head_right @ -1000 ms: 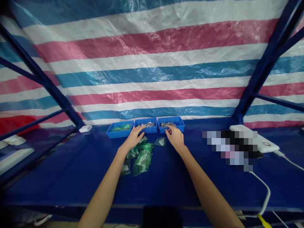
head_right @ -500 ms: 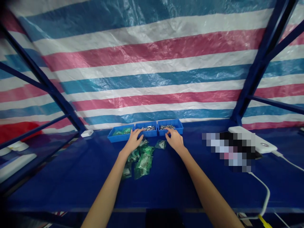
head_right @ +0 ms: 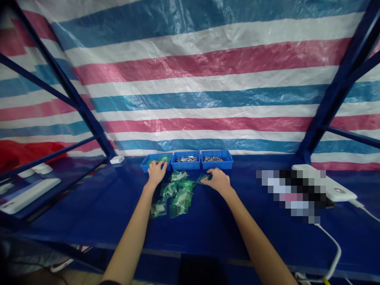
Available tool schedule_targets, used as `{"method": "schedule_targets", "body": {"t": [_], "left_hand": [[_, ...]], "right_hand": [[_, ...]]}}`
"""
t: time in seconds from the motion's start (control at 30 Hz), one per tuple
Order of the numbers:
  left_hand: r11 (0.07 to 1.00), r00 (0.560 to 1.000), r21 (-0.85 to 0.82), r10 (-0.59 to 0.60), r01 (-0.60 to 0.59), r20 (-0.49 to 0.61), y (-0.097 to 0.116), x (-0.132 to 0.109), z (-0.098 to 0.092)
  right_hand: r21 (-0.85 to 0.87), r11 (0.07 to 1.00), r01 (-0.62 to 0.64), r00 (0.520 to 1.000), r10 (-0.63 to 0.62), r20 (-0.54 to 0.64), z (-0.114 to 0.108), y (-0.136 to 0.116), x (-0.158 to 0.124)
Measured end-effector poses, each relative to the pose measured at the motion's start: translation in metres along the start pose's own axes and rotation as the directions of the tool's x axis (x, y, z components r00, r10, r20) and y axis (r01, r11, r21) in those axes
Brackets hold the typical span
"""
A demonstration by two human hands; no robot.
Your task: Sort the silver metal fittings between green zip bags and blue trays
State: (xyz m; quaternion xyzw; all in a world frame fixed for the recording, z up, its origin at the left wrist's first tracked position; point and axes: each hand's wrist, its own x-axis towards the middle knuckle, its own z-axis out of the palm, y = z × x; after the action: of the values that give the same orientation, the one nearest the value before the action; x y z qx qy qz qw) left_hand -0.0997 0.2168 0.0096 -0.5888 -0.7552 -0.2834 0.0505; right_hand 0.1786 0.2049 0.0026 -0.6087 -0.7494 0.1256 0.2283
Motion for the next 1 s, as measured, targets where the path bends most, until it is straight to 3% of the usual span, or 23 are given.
{"method": "schedule_targets", "body": {"t": [0.23, 0.47, 0.83, 1.0], "left_hand": [[0.996, 0.992, -0.021, 0.089, -0.091, -0.09, -0.013, 0.008, 0.012], [0.996, 0.991, 0.029, 0.083, -0.08, -0.11, -0.001, 0.001, 0.017], [0.997, 0.995, -0.036, 0.072, -0.075, -0.076, -0.001, 0.001, 0.012], [0.987, 0.996, -0.16, 0.018, -0.031, -0.083, 0.009, -0.003, -0.006]], "right_hand": [[-0.007, 1.0, -0.011, 0.998, 0.011, 0.062, -0.002, -0.001, 0.0], [0.026, 0.999, -0.024, 0.997, 0.022, 0.076, 0.005, 0.001, 0.002], [0.136, 0.99, 0.025, 0.999, -0.028, 0.02, 0.008, 0.003, 0.005], [0.257, 0.965, 0.052, 0.996, -0.031, -0.087, 0.003, 0.001, 0.008]]}}
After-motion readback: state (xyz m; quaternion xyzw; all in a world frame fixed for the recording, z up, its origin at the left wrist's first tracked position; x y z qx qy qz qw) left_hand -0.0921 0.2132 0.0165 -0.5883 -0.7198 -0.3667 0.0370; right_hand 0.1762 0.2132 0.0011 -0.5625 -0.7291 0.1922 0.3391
